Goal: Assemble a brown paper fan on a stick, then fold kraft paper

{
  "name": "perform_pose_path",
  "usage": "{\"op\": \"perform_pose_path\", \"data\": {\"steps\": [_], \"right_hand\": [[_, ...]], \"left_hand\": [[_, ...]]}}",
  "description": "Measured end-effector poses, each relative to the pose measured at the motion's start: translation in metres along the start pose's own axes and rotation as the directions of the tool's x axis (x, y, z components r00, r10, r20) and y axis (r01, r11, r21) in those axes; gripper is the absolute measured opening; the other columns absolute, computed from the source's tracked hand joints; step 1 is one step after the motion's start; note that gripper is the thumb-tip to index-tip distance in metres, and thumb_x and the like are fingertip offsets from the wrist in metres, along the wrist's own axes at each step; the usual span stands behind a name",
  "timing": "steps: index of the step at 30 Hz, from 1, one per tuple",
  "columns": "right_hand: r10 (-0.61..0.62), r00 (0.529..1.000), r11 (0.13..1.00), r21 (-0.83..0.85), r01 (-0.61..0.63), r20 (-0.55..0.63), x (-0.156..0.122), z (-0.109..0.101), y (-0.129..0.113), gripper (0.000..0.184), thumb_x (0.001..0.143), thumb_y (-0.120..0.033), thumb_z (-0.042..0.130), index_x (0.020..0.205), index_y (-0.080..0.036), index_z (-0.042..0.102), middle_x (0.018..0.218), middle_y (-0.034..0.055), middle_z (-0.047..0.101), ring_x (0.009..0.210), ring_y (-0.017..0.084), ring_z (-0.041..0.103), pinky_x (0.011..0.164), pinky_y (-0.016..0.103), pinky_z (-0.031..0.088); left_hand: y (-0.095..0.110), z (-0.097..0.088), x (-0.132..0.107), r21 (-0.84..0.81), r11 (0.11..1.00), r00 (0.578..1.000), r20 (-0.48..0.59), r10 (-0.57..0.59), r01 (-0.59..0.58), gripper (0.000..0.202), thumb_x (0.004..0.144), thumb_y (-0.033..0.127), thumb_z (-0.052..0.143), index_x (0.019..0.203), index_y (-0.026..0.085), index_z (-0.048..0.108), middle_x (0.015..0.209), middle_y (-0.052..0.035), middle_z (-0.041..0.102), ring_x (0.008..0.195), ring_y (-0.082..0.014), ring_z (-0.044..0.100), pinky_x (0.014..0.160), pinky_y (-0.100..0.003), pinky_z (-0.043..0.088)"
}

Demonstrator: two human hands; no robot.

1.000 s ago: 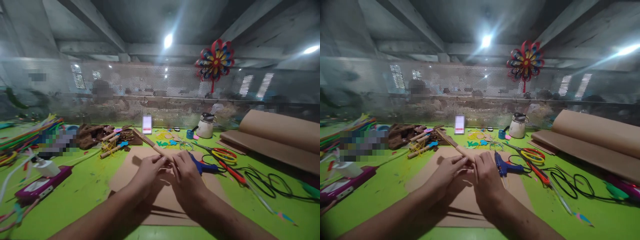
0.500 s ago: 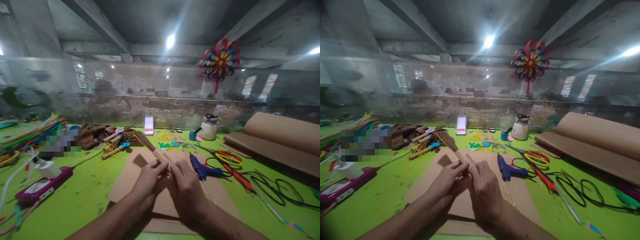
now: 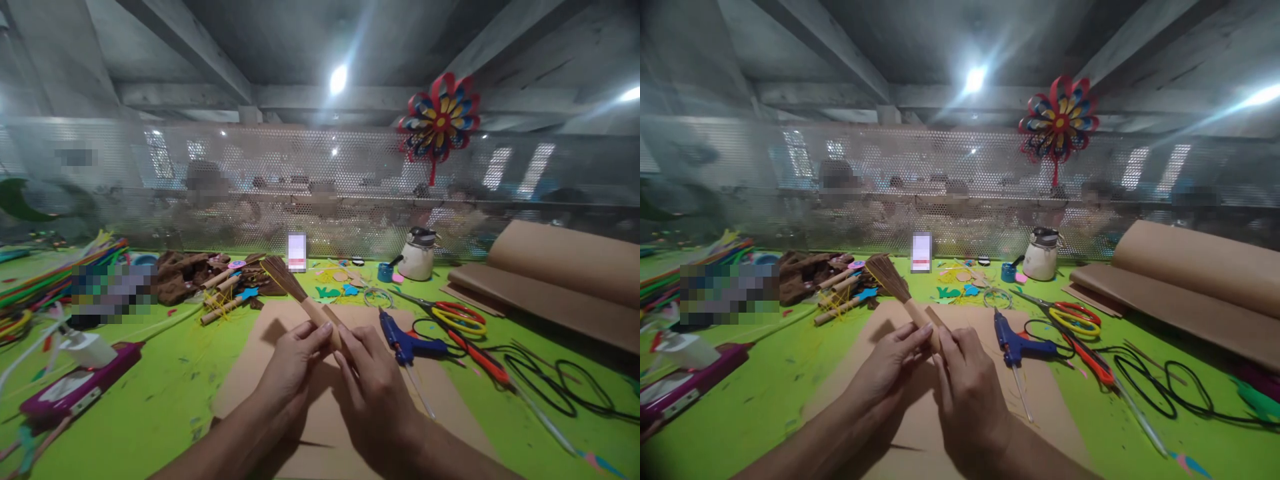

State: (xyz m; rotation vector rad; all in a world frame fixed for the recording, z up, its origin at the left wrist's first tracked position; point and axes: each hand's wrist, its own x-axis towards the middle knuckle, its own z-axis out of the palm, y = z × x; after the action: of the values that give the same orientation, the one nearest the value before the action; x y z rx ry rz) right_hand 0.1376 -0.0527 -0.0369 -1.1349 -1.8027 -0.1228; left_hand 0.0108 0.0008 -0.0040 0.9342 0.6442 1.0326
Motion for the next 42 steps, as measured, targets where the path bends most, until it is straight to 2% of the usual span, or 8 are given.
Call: {"op": "perform_pose_path", "data": {"steps": [5,13,20,23,31,35,39,42], "right_hand": [[0.094,0.995,0.995,0.014,-0.094,-0.036,0.002,-0.012,-0.004,0.025,0.085,-0.009,0.047,0.106,-0.018,0.059,0.095,0.0100,0.060,0.088,0.021,0.056,0.075,0.037,0.049],[0.263,0.956,0.953,0.117,-0.278,0.129,-0.002,-0.007,0.003,0.019,0.092,-0.019,0.042,0.095,-0.018,0.061,0.081,0.0058,0.062,0.073,0.017,0.055,0.068,0.030,0.043],[0.366,0.910,0.787,0.459,-0.413,0.194,-0.009,0.014,0.008,0.023,0.094,-0.028,0.040,0.096,-0.017,0.060,0.075,0.0029,0.057,0.069,0.014,0.051,0.058,0.025,0.040],[0.398,0.892,0.713,0.540,-0.447,0.213,-0.012,0.019,0.008,0.022,0.093,-0.030,0.041,0.098,-0.018,0.060,0.074,0.0021,0.053,0.068,0.014,0.049,0.056,0.024,0.040],[0.391,0.880,0.687,0.551,-0.474,0.269,-0.004,0.007,0.001,0.016,0.082,-0.032,0.057,0.093,-0.020,0.060,0.079,0.0021,0.051,0.067,0.013,0.043,0.058,0.025,0.039],[0.417,0.853,0.637,0.568,-0.521,0.314,-0.008,0.013,-0.001,0.019,0.088,-0.038,0.047,0.091,-0.021,0.056,0.062,-0.0036,0.039,0.051,0.011,0.036,0.045,0.022,0.033],[0.423,0.860,0.642,0.575,-0.507,0.286,-0.008,0.012,-0.002,0.018,0.088,-0.038,0.048,0.092,-0.022,0.055,0.072,0.0007,0.050,0.064,0.014,0.048,0.053,0.024,0.039],[0.432,0.865,0.715,0.487,-0.501,0.255,-0.006,0.007,0.001,0.019,0.091,-0.036,0.044,0.088,-0.021,0.055,0.077,0.0030,0.055,0.069,0.015,0.049,0.058,0.026,0.039]], "left_hand": [[0.007,0.001,0.000,-0.006,0.999,0.998,-0.053,0.036,-0.036,0.024,0.070,0.026,0.075,0.090,0.014,0.073,0.094,-0.0084,0.072,0.089,-0.0184,0.064,0.087,-0.029,0.049],[0.003,-0.001,0.001,-0.013,0.998,0.992,-0.116,0.056,-0.058,0.023,0.069,0.028,0.076,0.087,0.014,0.073,0.091,-0.0079,0.071,0.084,-0.0154,0.063,0.080,-0.024,0.050],[0.001,-0.001,0.001,-0.058,0.994,0.989,-0.120,0.083,-0.090,0.025,0.067,0.027,0.078,0.087,0.011,0.073,0.086,-0.0094,0.070,0.080,-0.0155,0.063,0.080,-0.025,0.050],[0.003,0.000,0.000,-0.055,0.995,0.992,-0.103,0.078,-0.084,0.023,0.069,0.027,0.077,0.086,0.012,0.073,0.085,-0.0089,0.071,0.080,-0.0150,0.063,0.080,-0.024,0.050],[0.007,0.002,-0.001,-0.055,0.997,0.994,-0.100,0.042,-0.048,0.024,0.066,0.025,0.078,0.085,0.010,0.073,0.082,-0.0109,0.071,0.073,-0.0162,0.062,0.069,-0.024,0.050],[0.007,0.001,0.001,-0.063,0.997,0.997,-0.068,0.036,-0.040,0.025,0.067,0.028,0.077,0.083,0.010,0.072,0.079,-0.0106,0.070,0.067,-0.0150,0.060,0.058,-0.023,0.048],[0.005,0.001,0.003,-0.055,0.998,0.998,-0.065,0.025,-0.028,0.025,0.068,0.026,0.077,0.087,0.011,0.072,0.083,-0.0104,0.070,0.070,-0.0160,0.062,0.061,-0.024,0.049],[0.004,0.003,0.002,-0.063,0.998,0.998,-0.064,0.027,-0.031,0.023,0.071,0.024,0.074,0.091,0.012,0.071,0.086,-0.0094,0.071,0.078,-0.0170,0.065,0.072,-0.025,0.052]]}}
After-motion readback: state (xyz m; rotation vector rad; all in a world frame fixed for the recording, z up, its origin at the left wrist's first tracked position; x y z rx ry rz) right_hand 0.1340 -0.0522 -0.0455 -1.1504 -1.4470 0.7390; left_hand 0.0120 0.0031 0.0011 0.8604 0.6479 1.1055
